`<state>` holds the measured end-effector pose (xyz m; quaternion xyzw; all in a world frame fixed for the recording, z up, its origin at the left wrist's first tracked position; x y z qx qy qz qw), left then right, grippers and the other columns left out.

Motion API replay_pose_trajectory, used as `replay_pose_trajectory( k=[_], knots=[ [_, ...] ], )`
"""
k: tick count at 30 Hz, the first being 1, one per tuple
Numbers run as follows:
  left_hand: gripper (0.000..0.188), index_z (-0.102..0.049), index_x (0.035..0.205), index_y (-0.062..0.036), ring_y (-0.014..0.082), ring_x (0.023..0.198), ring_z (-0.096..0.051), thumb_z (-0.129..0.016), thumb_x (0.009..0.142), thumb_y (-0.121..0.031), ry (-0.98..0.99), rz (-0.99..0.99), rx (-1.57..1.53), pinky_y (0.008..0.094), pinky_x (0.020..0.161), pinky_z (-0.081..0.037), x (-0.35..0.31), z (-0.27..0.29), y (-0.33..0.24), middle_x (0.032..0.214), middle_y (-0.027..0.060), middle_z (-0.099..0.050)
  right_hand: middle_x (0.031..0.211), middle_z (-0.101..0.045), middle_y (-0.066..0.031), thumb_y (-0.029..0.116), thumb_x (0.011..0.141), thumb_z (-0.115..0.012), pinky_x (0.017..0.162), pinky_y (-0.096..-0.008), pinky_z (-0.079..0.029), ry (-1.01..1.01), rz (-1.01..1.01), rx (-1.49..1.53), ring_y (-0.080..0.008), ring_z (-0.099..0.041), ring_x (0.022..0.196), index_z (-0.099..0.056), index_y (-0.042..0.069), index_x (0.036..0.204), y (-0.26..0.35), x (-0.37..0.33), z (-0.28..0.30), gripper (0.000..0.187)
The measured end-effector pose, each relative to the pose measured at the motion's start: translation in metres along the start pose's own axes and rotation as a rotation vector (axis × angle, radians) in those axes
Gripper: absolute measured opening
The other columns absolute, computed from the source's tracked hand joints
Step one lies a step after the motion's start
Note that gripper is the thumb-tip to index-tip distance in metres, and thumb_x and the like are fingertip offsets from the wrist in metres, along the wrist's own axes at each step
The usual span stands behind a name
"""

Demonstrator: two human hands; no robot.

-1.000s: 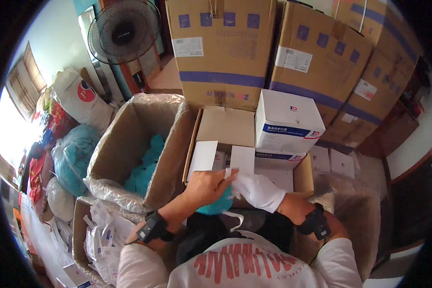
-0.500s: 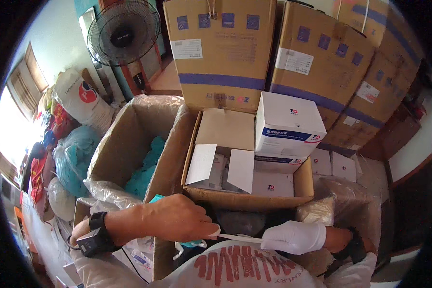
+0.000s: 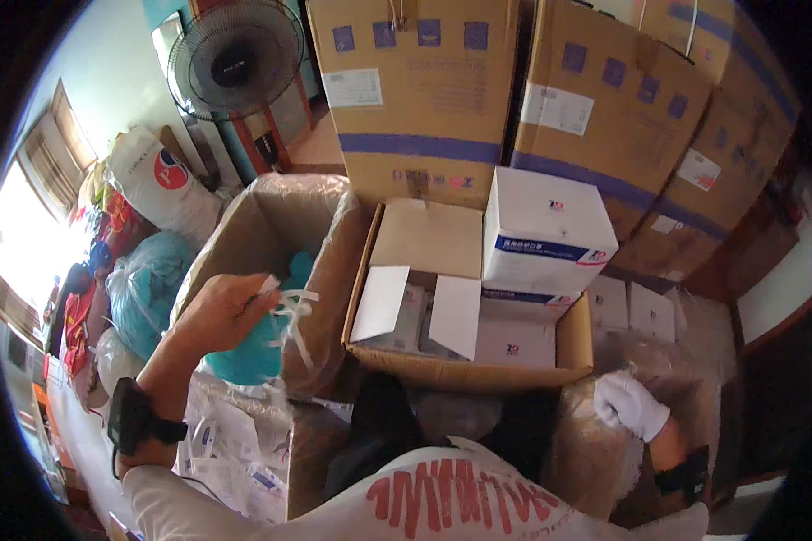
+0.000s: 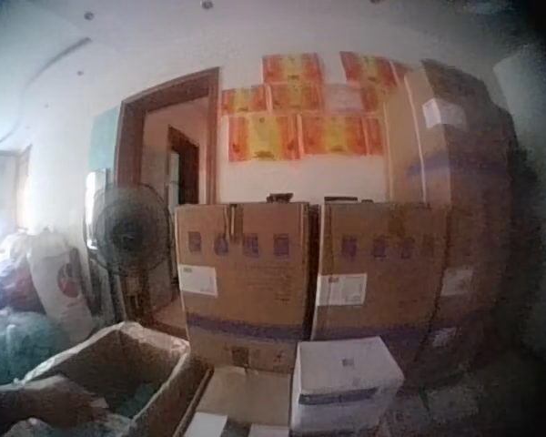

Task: Checking and packing medical masks and supplies into boxes.

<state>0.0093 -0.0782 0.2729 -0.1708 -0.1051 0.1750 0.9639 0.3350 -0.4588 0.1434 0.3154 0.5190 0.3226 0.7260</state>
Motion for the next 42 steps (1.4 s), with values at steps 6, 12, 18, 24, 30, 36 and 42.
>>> replay_pose_trajectory(
  k=[6,12,18,24,30,36,42],
  knots=[
    [0.026,-0.057,0.087,-0.0049,0.0057,0.070,-0.049,-0.044,0.092,-0.026,-0.022,0.086,-0.592,0.0248,0.062,-0.042,0.062,-0.040,-0.033,0.075,-0.0008,-0.054,0.072,-0.046,0.0020,0.022,0.091,-0.043,0.047,-0.0188,-0.033,0.061,0.158,0.398,-0.0055,-0.039,0.056,-0.054,0.003,0.095,0.075,0.056,-0.041,0.022],
    [0.030,-0.058,0.091,-0.0059,0.0066,0.072,-0.049,-0.042,0.092,-0.032,-0.042,-0.033,-0.848,0.0224,0.065,-0.041,0.111,-0.049,-0.072,0.080,-0.0003,-0.054,0.078,-0.050,0.0017,0.035,0.091,-0.043,0.054,-0.0194,-0.038,0.045,0.393,0.845,-0.0060,-0.045,0.062,-0.053,0.002,0.107,0.104,0.149,-0.072,0.037],
    [0.035,-0.058,0.095,-0.0069,0.0070,0.069,-0.050,-0.041,0.092,-0.037,-0.106,0.036,-0.964,0.0213,0.063,-0.042,0.135,-0.051,-0.069,0.079,0.0004,-0.055,0.092,-0.056,-0.0039,0.046,0.089,-0.040,0.059,-0.0223,-0.043,0.600,0.354,1.094,-0.0109,-0.053,0.071,-0.049,0.001,0.113,0.137,0.174,-0.138,0.052],
    [0.037,-0.058,0.097,-0.0074,0.0067,0.067,-0.053,-0.042,0.091,-0.040,-0.116,-0.001,-0.888,0.0204,0.059,-0.044,0.134,-0.033,-0.063,0.079,0.0019,-0.057,0.079,-0.053,-0.0011,0.030,0.090,-0.048,0.050,-0.0199,-0.037,0.680,0.214,1.080,-0.0100,-0.047,0.063,-0.052,0.005,0.107,0.116,0.162,-0.154,0.030],
    [0.037,-0.058,0.096,-0.0069,0.0068,0.064,-0.054,-0.041,0.091,-0.040,-0.129,0.007,-0.923,0.0204,0.058,-0.044,0.129,-0.022,-0.058,0.078,0.0023,-0.058,0.068,-0.039,0.0047,0.029,0.084,-0.059,0.048,-0.0166,-0.028,0.225,0.363,0.754,-0.0037,-0.035,0.058,-0.049,0.006,0.114,0.098,0.153,-0.128,0.040],
    [0.036,-0.060,0.095,-0.0045,0.0056,0.066,-0.052,-0.046,0.090,-0.037,-0.102,0.027,-0.963,0.0208,0.061,-0.045,0.126,-0.019,-0.062,0.077,-0.0007,-0.058,0.070,-0.041,0.0044,0.030,0.084,-0.060,0.059,-0.0185,-0.033,0.089,0.814,0.196,-0.0047,-0.037,0.065,-0.045,0.003,0.122,0.145,0.159,-0.123,0.050],
    [0.035,-0.059,0.098,-0.0046,0.0052,0.063,-0.052,-0.047,0.090,-0.037,-0.154,0.045,-0.976,0.0208,0.059,-0.045,0.126,-0.018,-0.052,0.075,-0.0022,-0.056,0.079,-0.052,0.0010,0.032,0.090,-0.048,0.061,-0.0216,-0.036,0.184,0.809,0.090,-0.0069,-0.042,0.067,-0.059,0.005,0.095,0.145,0.160,-0.136,0.029]
  ],
)
Point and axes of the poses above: each hand's wrist, its own x-axis towards the middle knuckle, its own z-axis out of the back of the hand, y = z × x, the point moved 4 cm from there along x, towards the middle knuckle
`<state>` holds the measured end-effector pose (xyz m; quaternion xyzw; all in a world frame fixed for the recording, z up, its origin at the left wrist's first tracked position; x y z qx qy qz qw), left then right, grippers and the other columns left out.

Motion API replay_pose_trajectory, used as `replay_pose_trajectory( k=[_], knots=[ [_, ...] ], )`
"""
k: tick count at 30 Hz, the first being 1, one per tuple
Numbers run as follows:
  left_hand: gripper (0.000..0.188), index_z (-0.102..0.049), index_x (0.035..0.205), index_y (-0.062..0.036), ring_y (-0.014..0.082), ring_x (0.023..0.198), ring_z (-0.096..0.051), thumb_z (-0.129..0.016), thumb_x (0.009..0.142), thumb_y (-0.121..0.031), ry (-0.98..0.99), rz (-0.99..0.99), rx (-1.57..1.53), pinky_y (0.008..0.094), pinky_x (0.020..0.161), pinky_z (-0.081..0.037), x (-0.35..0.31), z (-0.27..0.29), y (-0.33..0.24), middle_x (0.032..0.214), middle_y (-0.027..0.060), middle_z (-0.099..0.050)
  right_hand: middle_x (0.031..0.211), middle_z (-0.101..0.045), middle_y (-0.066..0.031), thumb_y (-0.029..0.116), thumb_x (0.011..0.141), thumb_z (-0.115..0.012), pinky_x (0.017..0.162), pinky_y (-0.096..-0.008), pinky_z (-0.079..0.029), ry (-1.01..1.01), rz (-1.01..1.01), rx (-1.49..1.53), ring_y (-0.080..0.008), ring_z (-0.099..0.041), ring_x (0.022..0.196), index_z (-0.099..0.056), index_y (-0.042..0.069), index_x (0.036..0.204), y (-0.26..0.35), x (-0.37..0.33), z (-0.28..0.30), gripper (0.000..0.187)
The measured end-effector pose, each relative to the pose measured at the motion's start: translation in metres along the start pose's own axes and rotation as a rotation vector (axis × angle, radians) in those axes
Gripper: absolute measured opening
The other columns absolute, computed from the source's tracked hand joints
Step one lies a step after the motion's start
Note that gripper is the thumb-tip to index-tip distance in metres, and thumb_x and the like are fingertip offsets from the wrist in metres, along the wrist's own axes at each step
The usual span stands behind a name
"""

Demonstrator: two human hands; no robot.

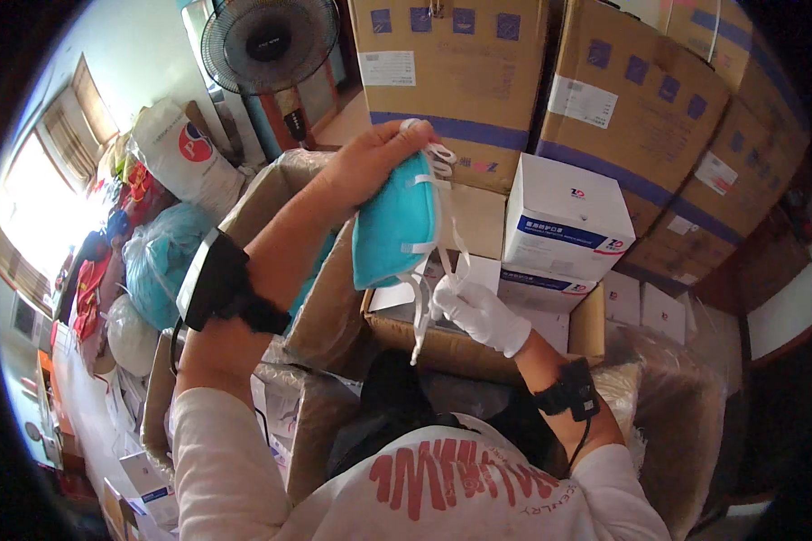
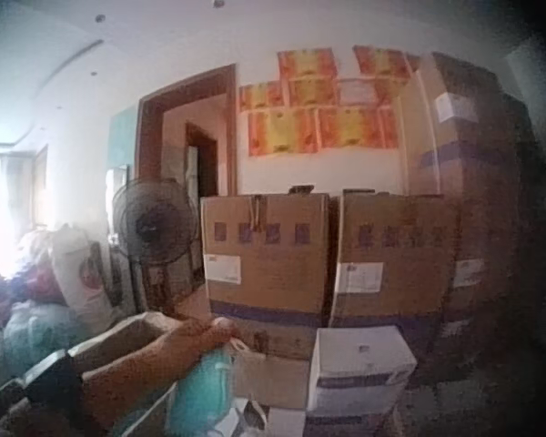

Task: Checking and packing medical masks and supplies into boxes.

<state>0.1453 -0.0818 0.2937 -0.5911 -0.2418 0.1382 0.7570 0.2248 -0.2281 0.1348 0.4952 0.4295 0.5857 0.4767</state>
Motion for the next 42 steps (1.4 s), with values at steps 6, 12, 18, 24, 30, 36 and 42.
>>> replay_pose_trajectory(
  k=[6,12,18,24,30,36,42],
  knots=[
    [0.036,-0.059,0.101,-0.0048,0.0081,0.066,-0.055,-0.046,0.090,-0.036,-0.069,0.097,0.054,0.0218,0.058,-0.047,-0.002,0.013,0.012,0.083,0.0028,-0.060,0.081,-0.053,0.0005,0.028,0.094,-0.038,0.058,-0.0207,-0.036,0.071,-0.258,0.192,-0.0068,-0.040,0.064,-0.058,0.006,0.103,-0.012,-0.014,-0.014,0.031],
    [0.034,-0.060,0.100,-0.0039,0.0079,0.071,-0.054,-0.047,0.090,-0.034,-0.020,0.032,0.203,0.0218,0.065,-0.046,0.009,0.004,0.020,0.083,0.0026,-0.059,0.097,-0.057,-0.0058,0.020,0.093,-0.043,0.078,-0.0260,-0.040,-0.036,0.075,-0.065,-0.0138,-0.050,0.086,-0.052,0.001,0.113,-0.025,-0.008,-0.031,0.029],
    [0.036,-0.061,0.097,-0.0029,0.0077,0.076,-0.053,-0.047,0.090,-0.035,-0.017,-0.079,0.307,0.0221,0.070,-0.044,0.010,-0.004,0.017,0.083,0.0015,-0.059,0.097,-0.058,-0.0064,0.016,0.092,-0.044,0.083,-0.0259,-0.040,0.041,0.190,-0.051,-0.0154,-0.053,0.091,-0.054,0.001,0.104,-0.037,-0.002,-0.049,0.022],
    [0.036,-0.062,0.097,-0.0045,0.0103,0.074,-0.054,-0.047,0.089,-0.036,-0.062,-0.071,0.422,0.0258,0.071,-0.044,0.011,0.002,0.017,0.081,0.0034,-0.059,0.078,-0.053,-0.0002,0.025,0.093,-0.043,0.056,-0.0191,-0.039,0.000,-0.203,0.416,-0.0062,-0.047,0.065,-0.054,0.006,0.088,-0.055,-0.008,-0.055,0.023],
    [0.037,-0.062,0.094,-0.0048,0.0332,0.080,-0.060,-0.046,0.087,-0.038,-0.277,-0.090,0.794,0.0400,0.072,-0.045,-0.012,0.054,0.051,0.083,0.0186,-0.062,0.065,-0.045,0.0037,0.033,0.093,-0.041,0.046,-0.0183,-0.033,-0.109,-0.493,0.430,-0.0053,-0.039,0.055,-0.055,0.006,0.087,-0.041,-0.027,-0.012,0.031],
    [0.033,-0.060,0.106,-0.0145,0.0344,0.085,-0.059,-0.045,0.088,-0.037,-0.203,0.215,1.146,0.0394,0.075,-0.047,-0.034,0.046,0.096,0.093,0.0165,-0.062,0.064,-0.041,0.0042,0.031,0.093,-0.041,0.051,-0.0204,-0.033,0.068,-0.352,0.017,-0.0062,-0.036,0.056,-0.057,0.003,0.099,-0.002,-0.037,0.001,0.033],
    [0.037,-0.062,0.104,-0.0184,0.0313,0.082,-0.061,-0.057,0.079,-0.045,0.426,0.040,0.854,0.0386,0.075,-0.047,-0.062,-0.033,0.084,0.091,0.0150,-0.063,0.066,-0.045,0.0027,0.030,0.094,-0.041,0.055,-0.0217,-0.036,0.041,-0.311,-0.125,-0.0071,-0.040,0.060,-0.057,0.003,0.100,0.031,-0.025,0.012,0.032]
  ],
)
Point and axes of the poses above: each hand's wrist, its own x-axis towards the middle knuckle, its own z-axis out of the back of the hand, y = z × x, the point moved 4 cm from there along x, towards the middle knuckle
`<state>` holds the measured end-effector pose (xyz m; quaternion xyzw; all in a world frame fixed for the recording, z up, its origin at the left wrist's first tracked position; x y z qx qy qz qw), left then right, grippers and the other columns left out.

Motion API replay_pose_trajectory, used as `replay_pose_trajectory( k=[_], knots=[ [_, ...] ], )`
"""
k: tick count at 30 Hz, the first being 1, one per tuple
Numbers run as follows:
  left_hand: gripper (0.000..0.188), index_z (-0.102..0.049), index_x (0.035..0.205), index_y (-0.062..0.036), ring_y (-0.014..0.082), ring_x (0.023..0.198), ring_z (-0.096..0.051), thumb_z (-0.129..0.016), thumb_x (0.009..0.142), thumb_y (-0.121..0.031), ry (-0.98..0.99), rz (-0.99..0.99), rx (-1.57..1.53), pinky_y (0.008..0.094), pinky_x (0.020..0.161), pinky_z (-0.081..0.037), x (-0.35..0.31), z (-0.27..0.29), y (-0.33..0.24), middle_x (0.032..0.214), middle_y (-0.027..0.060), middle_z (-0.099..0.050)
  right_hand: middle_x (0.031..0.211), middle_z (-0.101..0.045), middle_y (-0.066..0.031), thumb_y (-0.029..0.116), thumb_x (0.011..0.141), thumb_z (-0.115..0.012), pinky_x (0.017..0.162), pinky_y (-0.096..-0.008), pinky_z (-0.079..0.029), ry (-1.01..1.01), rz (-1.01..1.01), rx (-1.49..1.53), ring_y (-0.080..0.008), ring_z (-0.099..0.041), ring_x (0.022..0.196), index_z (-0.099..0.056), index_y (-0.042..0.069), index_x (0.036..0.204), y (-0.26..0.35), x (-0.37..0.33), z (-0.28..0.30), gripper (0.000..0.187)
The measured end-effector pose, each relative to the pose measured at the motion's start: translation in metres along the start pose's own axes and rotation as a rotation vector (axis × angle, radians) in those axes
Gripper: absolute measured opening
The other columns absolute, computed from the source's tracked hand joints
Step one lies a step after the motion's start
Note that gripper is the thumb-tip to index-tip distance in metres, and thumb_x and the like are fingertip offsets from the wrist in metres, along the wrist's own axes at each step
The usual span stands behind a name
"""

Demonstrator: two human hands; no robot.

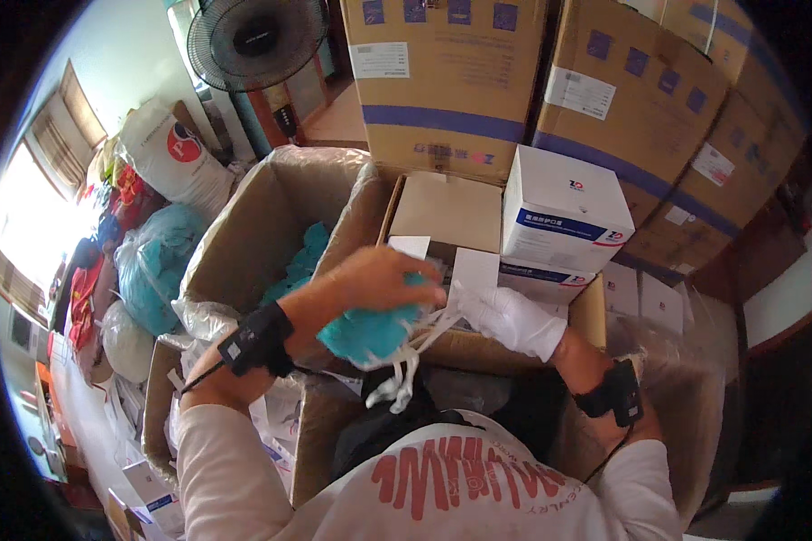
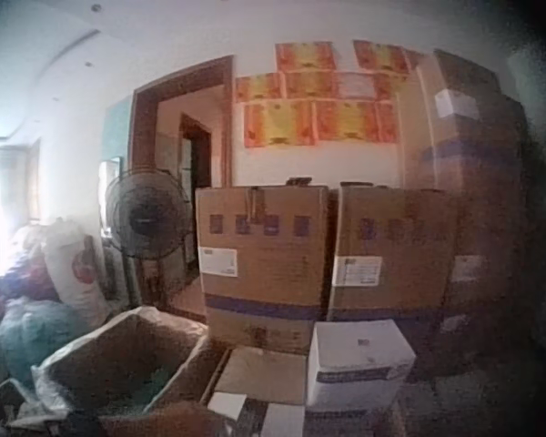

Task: Checking and packing medical masks and supplies into boxes.

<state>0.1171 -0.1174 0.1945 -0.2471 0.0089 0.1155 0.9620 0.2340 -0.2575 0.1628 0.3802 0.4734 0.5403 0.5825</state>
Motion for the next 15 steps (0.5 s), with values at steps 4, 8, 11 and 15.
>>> replay_pose_trajectory(
  k=[4,8,11,15],
  knots=[
    [0.045,-0.063,0.101,-0.0137,0.0336,0.085,-0.060,-0.054,0.078,-0.051,0.221,-0.034,-0.083,0.0396,0.077,-0.046,-0.002,-0.048,-0.018,0.092,0.0176,-0.062,0.081,-0.059,-0.0055,0.023,0.093,-0.041,0.067,-0.0253,-0.042,-0.044,0.124,-0.084,-0.0115,-0.050,0.070,-0.057,0.002,0.099,0.005,0.004,0.004,0.027],
    [0.044,-0.064,0.096,-0.0085,0.0265,0.082,-0.060,-0.052,0.081,-0.048,0.274,0.053,-0.323,0.0362,0.074,-0.046,-0.004,-0.058,-0.010,0.088,0.0140,-0.063,0.076,-0.055,-0.0037,0.021,0.093,-0.043,0.067,-0.0255,-0.043,-0.090,0.248,-0.121,-0.0102,-0.051,0.071,-0.055,0.001,0.102,0.004,-0.005,0.004,0.025],
    [0.036,-0.063,0.094,-0.0066,0.0184,0.079,-0.059,-0.051,0.085,-0.039,0.142,0.184,-0.737,0.0319,0.072,-0.046,-0.019,-0.046,0.009,0.085,0.0089,-0.062,0.075,-0.054,-0.0028,0.022,0.092,-0.043,0.066,-0.0251,-0.043,-0.116,0.099,-0.199,-0.0097,-0.050,0.069,-0.056,0.002,0.100,0.001,-0.019,0.006,0.025],
    [0.027,-0.063,0.092,-0.0056,0.0106,0.076,-0.055,-0.048,0.089,-0.029,0.118,0.127,-0.768,0.0269,0.069,-0.045,-0.025,-0.046,0.012,0.081,0.0027,-0.061,0.072,-0.051,-0.0014,0.024,0.092,-0.042,0.062,-0.0244,-0.043,-0.055,0.047,-0.105,-0.0090,-0.048,0.065,-0.056,0.004,0.099,-0.013,-0.016,-0.003,0.026]
  ],
)
Point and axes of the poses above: each hand's wrist, its own x-axis towards the middle knuckle, its own z-axis out of the back of the hand, y = z × x, the point moved 4 cm from there along x, towards the middle knuckle
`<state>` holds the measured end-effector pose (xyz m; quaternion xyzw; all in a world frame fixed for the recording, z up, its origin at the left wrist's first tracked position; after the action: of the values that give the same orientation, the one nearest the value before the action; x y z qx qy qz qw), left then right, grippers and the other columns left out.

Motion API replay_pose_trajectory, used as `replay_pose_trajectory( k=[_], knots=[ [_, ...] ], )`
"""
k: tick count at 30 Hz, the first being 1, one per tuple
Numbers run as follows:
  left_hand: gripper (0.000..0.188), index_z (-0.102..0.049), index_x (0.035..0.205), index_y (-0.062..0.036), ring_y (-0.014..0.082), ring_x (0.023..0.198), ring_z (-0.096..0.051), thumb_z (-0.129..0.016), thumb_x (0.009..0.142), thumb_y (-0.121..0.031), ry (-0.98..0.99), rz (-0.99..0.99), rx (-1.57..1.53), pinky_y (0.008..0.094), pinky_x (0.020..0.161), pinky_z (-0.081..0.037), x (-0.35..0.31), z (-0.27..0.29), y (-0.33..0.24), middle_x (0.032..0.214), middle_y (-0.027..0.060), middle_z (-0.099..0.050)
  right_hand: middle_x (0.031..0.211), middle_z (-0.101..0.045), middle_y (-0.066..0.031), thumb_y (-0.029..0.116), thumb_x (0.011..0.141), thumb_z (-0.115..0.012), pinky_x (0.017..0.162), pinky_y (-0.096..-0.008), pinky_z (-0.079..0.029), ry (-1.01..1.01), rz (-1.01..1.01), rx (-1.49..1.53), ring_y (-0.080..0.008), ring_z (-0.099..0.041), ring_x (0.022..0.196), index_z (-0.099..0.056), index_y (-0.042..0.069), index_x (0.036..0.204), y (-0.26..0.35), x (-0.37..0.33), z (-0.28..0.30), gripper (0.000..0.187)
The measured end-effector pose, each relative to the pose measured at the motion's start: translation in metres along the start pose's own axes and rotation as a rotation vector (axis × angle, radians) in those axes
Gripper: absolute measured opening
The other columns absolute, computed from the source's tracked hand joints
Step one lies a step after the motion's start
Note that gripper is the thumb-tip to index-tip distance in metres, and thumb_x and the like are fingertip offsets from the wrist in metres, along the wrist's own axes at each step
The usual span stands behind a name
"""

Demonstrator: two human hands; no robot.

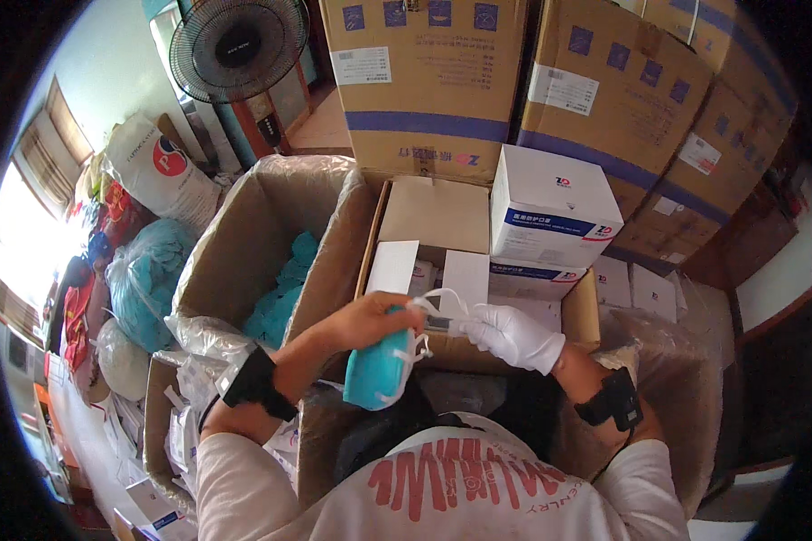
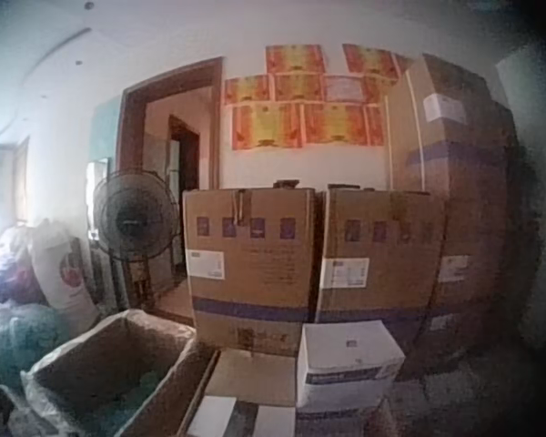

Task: Checking and packing medical masks and supplies into boxes.

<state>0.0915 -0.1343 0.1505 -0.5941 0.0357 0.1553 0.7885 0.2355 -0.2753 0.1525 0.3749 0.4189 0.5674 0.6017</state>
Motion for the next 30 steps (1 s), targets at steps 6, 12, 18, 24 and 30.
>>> replay_pose_trajectory(
  k=[6,12,18,24,30],
  knots=[
    [0.035,-0.060,0.082,-0.0071,0.0090,0.069,-0.052,-0.044,0.091,-0.037,0.065,-0.075,0.040,0.0251,0.065,-0.044,0.000,-0.006,-0.009,0.072,0.0011,-0.056,0.071,-0.050,0.0004,0.026,0.093,-0.040,0.055,-0.0206,-0.040,0.005,-0.110,0.181,-0.0070,-0.047,0.064,-0.056,0.004,0.095,0.016,0.008,-0.001,0.027],
    [0.036,-0.060,0.082,-0.0078,0.0084,0.069,-0.051,-0.044,0.090,-0.038,0.150,-0.026,0.018,0.0245,0.064,-0.043,-0.001,-0.010,-0.006,0.072,0.0009,-0.056,0.077,-0.051,-0.0029,0.024,0.093,-0.041,0.065,-0.0266,-0.042,-0.027,-0.062,0.183,-0.0134,-0.050,0.071,-0.054,0.002,0.102,0.009,0.015,-0.006,0.027],
    [0.034,-0.060,0.085,-0.0058,0.0085,0.073,-0.052,-0.043,0.092,-0.034,0.213,0.059,0.070,0.0245,0.068,-0.044,-0.001,-0.012,-0.009,0.077,0.0006,-0.057,0.082,-0.054,-0.0160,0.012,0.089,-0.047,0.069,-0.0348,-0.042,-0.351,0.411,-0.226,-0.0334,-0.053,0.076,-0.054,0.001,0.094,0.026,0.015,-0.002,0.015],
    [0.036,-0.058,0.085,-0.0063,0.0097,0.071,-0.052,-0.042,0.090,-0.038,0.253,0.065,0.037,0.0248,0.068,-0.043,0.001,-0.013,0.000,0.076,0.0019,-0.057,0.086,-0.056,-0.0159,0.010,0.087,-0.050,0.069,-0.0339,-0.044,-0.346,0.401,-0.274,-0.0327,-0.055,0.078,-0.054,0.001,0.094,0.030,0.015,-0.004,0.012],
    [0.033,-0.060,0.083,-0.0050,0.0114,0.072,-0.053,-0.044,0.089,-0.034,0.309,0.077,0.075,0.0260,0.068,-0.043,-0.003,-0.017,-0.005,0.076,0.0029,-0.057,0.096,-0.060,-0.0149,0.012,0.087,-0.051,0.078,-0.0308,-0.044,-0.101,0.278,-0.094,-0.0255,-0.058,0.089,-0.055,0.001,0.099,0.028,0.017,-0.010,0.017]
  ],
)
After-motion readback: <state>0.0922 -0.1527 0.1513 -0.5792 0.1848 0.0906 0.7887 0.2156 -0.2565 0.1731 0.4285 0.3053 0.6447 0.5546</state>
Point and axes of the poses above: each hand's wrist, its own x-axis towards the middle knuckle, its own z-axis out of the back of the hand, y = z × x, the point moved 4 cm from there along x, towards the middle knuckle
